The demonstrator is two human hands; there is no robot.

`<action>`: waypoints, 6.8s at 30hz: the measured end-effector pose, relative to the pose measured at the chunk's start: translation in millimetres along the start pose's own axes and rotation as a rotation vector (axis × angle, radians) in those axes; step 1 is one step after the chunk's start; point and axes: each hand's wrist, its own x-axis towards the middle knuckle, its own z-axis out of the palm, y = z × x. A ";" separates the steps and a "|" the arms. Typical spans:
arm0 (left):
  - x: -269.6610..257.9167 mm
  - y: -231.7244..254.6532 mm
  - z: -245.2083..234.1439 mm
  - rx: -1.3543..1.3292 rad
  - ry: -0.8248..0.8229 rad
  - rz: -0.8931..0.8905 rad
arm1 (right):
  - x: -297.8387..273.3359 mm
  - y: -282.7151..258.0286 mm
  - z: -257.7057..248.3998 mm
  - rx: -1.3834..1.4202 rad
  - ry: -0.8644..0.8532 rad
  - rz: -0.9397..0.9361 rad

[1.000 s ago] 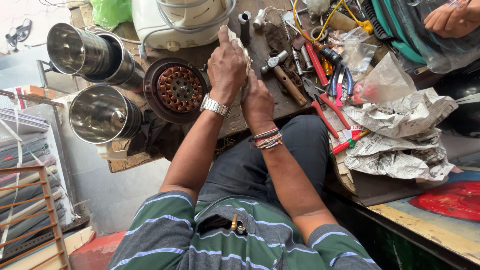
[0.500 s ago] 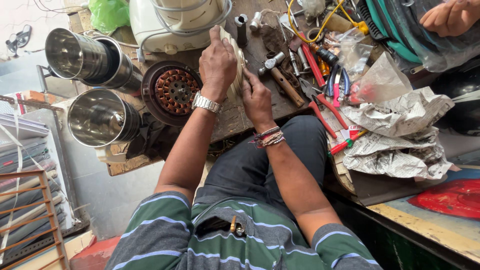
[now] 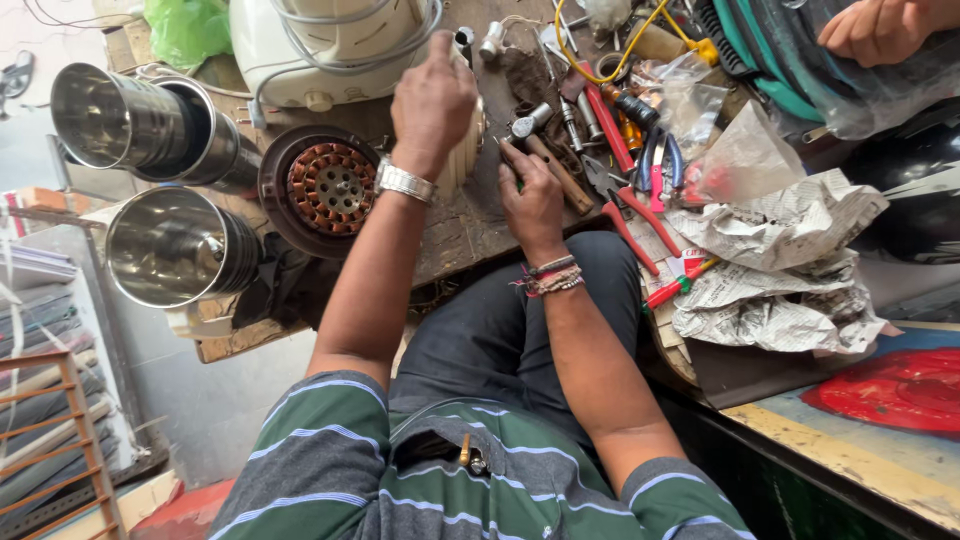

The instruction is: The person disassembles a small electrical appliance, likely a blender or mixer, using a hammer and screwdriver. They remove the copper coil assembly, apply lubricant to the bearing, and reassemble the unit by tapping the housing back together with a hammer.

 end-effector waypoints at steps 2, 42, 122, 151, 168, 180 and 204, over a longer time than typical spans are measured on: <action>-1.3 -15.3 -5.0 0.064 0.182 0.111 | 1.3 -12.6 2.8 0.005 0.005 -0.062; -20.5 -15.6 -47.0 -0.205 -0.065 -0.031 | 43.6 26.3 22.3 -0.234 0.104 -0.402; -15.8 -13.3 -46.1 -0.199 0.000 0.045 | 46.2 -13.5 65.2 -0.047 0.115 -0.195; -6.7 -2.0 -33.1 -0.126 -0.055 0.013 | 53.6 16.9 -19.4 -0.118 0.163 -0.227; -13.3 -5.5 -34.7 -0.154 -0.015 0.049 | 62.4 -55.6 -19.4 0.357 0.090 -0.387; -15.0 -9.9 -38.5 -0.186 -0.001 0.128 | 57.0 -62.1 -3.0 0.124 0.042 -0.289; -12.3 -4.9 -43.4 -0.205 -0.021 0.164 | 50.6 -61.0 -14.0 0.237 0.035 -0.274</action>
